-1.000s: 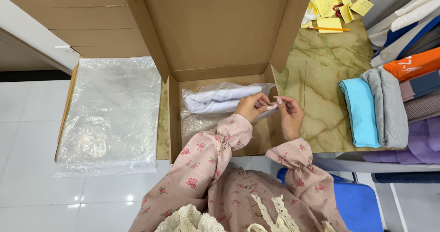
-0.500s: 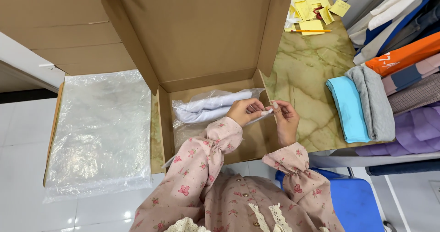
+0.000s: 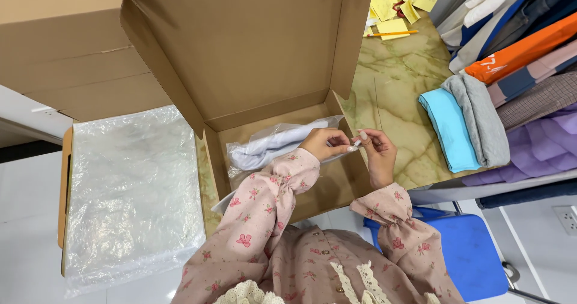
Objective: The person unties a white ribbon from a cardboard box and opens it. They remove a plastic-wrapped bundle of folded clothes and place it on a nearby table. The person then takes a sheet of bubble wrap, places it inside the empty box, and closes the box flaps.
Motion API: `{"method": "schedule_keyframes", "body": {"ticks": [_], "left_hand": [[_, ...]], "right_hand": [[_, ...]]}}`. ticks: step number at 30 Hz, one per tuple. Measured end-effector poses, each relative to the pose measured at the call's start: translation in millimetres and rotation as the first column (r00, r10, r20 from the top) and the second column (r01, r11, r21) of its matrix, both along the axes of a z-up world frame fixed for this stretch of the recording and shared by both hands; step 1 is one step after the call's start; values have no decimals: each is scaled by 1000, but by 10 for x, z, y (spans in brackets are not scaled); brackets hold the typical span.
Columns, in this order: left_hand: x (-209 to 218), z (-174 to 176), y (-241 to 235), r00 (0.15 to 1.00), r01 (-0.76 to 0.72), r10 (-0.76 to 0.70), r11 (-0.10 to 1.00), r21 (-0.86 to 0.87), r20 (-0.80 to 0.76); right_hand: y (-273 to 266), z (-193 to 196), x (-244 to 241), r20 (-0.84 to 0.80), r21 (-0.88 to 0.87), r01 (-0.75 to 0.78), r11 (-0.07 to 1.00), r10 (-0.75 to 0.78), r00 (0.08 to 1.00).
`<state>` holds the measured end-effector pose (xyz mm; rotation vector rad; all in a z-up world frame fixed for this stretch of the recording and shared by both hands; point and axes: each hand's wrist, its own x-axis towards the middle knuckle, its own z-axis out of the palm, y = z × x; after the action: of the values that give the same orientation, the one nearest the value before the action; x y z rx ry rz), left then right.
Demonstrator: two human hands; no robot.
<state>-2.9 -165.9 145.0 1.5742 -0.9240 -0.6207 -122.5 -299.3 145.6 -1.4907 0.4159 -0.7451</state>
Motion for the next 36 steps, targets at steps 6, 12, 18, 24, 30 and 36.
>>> {"method": "schedule_keyframes", "body": {"ticks": [6, 12, 18, 24, 30, 36], "left_hand": [[55, -70, 49, 996, 17, -21, 999, -47, -84], [78, -110, 90, 994, 50, -57, 995, -82, -90], [102, 12, 119, 998, 46, -48, 998, -53, -43], [153, 24, 104, 998, 52, -51, 998, 26, -40], [253, 225, 94, 983, 171, -152, 960, 219, -100], [285, 414, 133, 946, 127, -266, 829, 544, 186]], "right_hand": [[139, 91, -26, -16, 131, 30, 991, -29, 999], [149, 79, 0, -21, 127, 50, 991, -47, 999], [197, 100, 39, -2, 100, 52, 994, -52, 999], [203, 90, 86, -18, 27, 45, 999, -44, 999], [211, 57, 133, 2, -12, 38, 999, -37, 999], [284, 135, 171, -4, -44, 34, 998, -34, 999]]}}
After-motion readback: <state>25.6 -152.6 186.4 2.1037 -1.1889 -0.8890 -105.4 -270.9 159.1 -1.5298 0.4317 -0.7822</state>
